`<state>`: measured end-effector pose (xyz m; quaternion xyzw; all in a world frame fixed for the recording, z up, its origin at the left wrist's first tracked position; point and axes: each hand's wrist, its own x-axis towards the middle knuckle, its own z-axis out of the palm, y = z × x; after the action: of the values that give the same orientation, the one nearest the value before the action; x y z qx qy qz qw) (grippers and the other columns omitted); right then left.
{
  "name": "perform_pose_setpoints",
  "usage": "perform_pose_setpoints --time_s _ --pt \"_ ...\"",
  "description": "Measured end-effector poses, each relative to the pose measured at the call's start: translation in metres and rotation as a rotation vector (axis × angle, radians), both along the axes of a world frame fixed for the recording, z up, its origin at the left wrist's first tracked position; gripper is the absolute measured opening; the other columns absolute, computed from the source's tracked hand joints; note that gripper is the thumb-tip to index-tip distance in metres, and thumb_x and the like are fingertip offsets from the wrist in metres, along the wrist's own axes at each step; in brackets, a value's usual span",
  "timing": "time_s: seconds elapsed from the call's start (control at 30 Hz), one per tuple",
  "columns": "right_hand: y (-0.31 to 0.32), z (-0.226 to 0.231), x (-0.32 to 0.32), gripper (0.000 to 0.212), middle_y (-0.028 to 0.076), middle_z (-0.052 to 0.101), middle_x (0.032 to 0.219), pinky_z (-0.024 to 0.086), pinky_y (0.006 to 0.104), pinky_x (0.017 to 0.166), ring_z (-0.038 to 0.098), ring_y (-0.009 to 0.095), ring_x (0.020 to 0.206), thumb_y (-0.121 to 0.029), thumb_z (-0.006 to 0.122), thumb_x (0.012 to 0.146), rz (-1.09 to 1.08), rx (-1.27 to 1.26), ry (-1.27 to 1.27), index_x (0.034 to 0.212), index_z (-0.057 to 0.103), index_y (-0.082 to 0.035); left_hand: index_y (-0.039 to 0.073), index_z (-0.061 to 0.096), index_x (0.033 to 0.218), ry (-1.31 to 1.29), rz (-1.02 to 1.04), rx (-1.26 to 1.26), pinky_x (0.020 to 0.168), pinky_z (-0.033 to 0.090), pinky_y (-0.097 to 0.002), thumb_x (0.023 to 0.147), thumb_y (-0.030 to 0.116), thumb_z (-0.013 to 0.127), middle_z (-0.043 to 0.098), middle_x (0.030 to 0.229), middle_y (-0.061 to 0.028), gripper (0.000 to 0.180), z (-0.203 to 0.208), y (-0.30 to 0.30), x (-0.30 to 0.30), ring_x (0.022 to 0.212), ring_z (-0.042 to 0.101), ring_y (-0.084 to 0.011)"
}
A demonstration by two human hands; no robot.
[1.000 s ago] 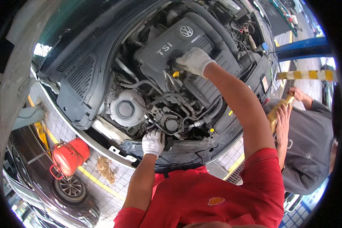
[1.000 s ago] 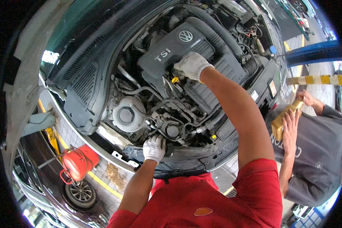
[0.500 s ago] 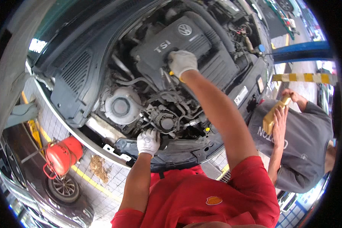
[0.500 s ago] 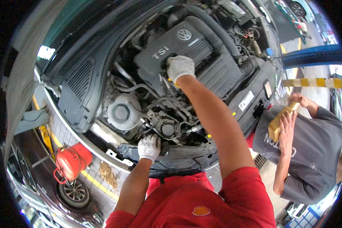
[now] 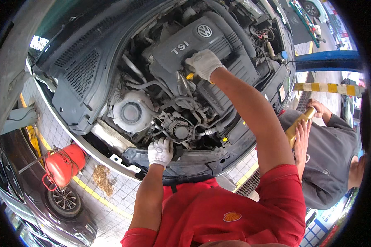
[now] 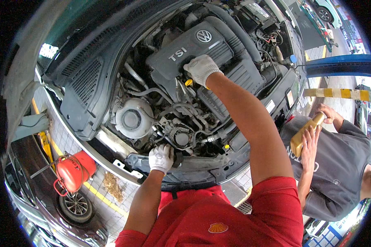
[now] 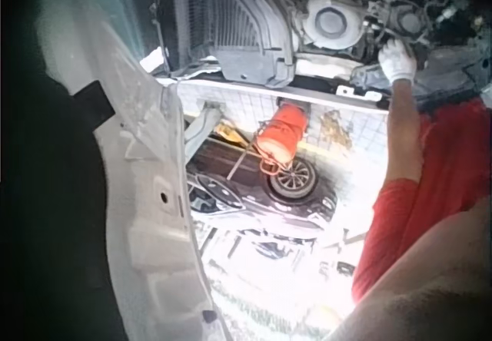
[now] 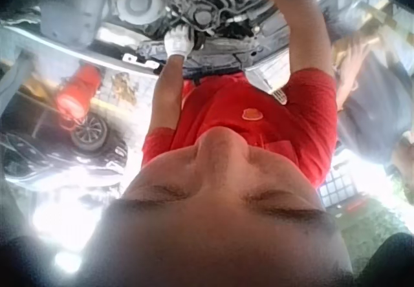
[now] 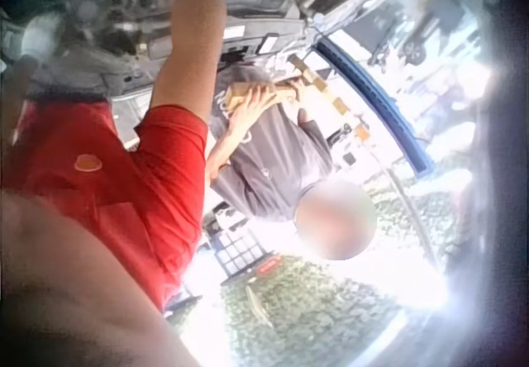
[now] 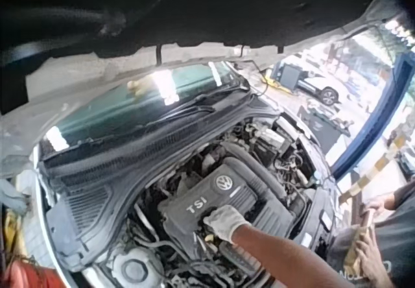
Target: The person pours engine oil from a gold bottle into the engine of a white car with the hood open. They handle multiple bottles, open them, pour the contents, and place empty bottles aside while a coworker stands nearby.
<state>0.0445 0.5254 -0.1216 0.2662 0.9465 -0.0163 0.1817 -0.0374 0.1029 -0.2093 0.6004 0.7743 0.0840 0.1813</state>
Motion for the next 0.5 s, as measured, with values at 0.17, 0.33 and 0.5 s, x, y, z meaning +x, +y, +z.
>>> perform_pose_setpoints --time_s 0.17,0.33,0.5 --pt "-0.010 -0.008 -0.011 0.027 0.008 0.080 0.119 0.062 0.0429 0.093 0.075 0.029 0.114 -0.018 0.059 0.103 -0.014 0.122 0.054 0.119 0.080 -0.014 0.012 0.074 0.104 0.001 -0.003 0.033 0.078 0.056 -0.0502 0.097 0.033 0.068 0.074 0.094 -0.0117 0.022 0.000 0.000 -0.001 0.085 0.073 -0.0341" --pt "-0.015 -0.003 -0.026 0.027 0.012 0.080 0.119 0.063 0.0427 0.090 0.076 0.029 0.116 -0.015 0.060 0.099 -0.166 0.107 -0.043 0.116 0.081 -0.009 0.012 0.074 0.103 -0.001 0.016 0.007 0.080 0.055 -0.0501 0.097 0.034 0.068 0.074 0.096 -0.0119 0.023 0.002 -0.001 -0.001 0.088 0.072 -0.0342" --pt "-0.021 -0.021 -0.040 0.031 0.024 0.078 0.118 0.061 0.0458 0.094 0.075 0.038 0.116 -0.017 0.057 0.097 -0.778 0.007 0.108 0.114 0.078 -0.001 0.013 0.073 0.102 -0.014 0.016 -0.018 0.083 0.055 -0.0498 0.097 0.035 0.067 0.073 0.097 -0.0124 0.024 0.002 0.001 -0.001 0.091 0.072 -0.0350"
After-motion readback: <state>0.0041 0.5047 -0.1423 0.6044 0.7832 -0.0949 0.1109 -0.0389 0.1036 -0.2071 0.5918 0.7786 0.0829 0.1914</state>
